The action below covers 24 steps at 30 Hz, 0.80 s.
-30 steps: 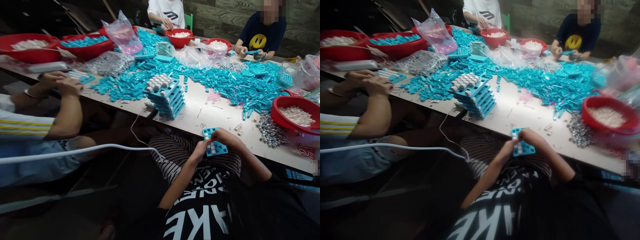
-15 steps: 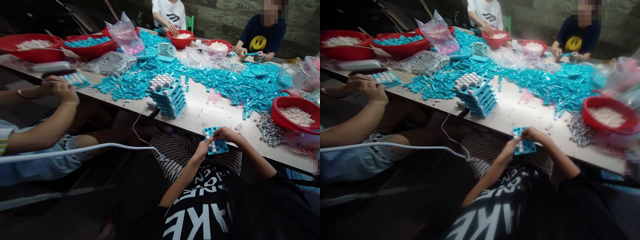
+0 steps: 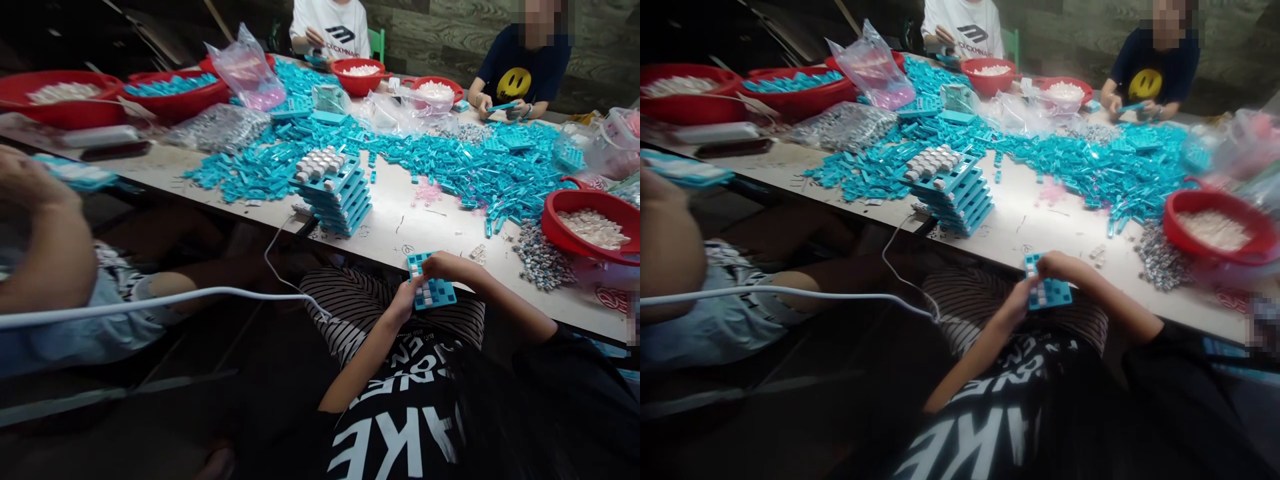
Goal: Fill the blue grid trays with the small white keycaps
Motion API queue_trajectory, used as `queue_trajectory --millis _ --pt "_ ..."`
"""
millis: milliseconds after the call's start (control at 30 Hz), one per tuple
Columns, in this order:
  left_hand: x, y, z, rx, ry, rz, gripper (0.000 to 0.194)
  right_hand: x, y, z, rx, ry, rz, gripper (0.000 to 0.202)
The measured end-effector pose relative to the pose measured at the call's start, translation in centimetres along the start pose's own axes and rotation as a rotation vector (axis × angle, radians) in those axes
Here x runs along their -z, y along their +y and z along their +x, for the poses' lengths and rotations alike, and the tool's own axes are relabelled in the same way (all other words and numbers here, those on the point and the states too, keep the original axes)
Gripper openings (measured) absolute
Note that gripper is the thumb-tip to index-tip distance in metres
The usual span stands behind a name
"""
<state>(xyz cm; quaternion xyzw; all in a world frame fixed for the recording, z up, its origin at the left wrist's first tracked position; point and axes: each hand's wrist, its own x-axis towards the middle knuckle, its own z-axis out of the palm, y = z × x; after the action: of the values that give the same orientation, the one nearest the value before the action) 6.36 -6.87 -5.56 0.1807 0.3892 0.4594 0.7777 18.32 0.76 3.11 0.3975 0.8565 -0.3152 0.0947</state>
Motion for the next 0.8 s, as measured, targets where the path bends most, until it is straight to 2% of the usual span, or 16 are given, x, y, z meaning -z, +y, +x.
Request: queue_trajectory --millis 100,200,400,500,633,733,800 --pt "0.0 0.2 -0.1 -0.020 -0.023 0.030 0.050 0.0 -0.3 -0.1 0.090 0.040 -0.061 0.012" --pt "0.1 0.5 -0.2 -0.034 -0.045 0.087 0.052 -0.3 0.1 -0.2 0.115 0.099 -0.042 0.012" --pt "0.2 0.6 0.1 -0.017 0.073 0.103 0.051 -0.1 1.0 0.1 -0.014 -0.014 0.110 0.011" --pt "0.0 0.3 0.4 -0.016 0.106 0.081 0.047 0.2 0.6 0.2 -0.042 -0.020 0.098 0.012" --pt "0.3 0.4 0.5 -0.021 0.079 0.070 0.042 0.4 -0.4 0.2 -0.081 0.018 -0.001 0.011" --pt "0.8 0.8 0.3 0.067 0.023 0.158 0.043 0.2 -0.3 0.0 -0.084 0.035 0.002 0.012" --pt "1.0 1.0 0.2 0.110 0.035 0.235 0.045 0.0 0.3 -0.4 -0.042 0.082 0.067 0.015"
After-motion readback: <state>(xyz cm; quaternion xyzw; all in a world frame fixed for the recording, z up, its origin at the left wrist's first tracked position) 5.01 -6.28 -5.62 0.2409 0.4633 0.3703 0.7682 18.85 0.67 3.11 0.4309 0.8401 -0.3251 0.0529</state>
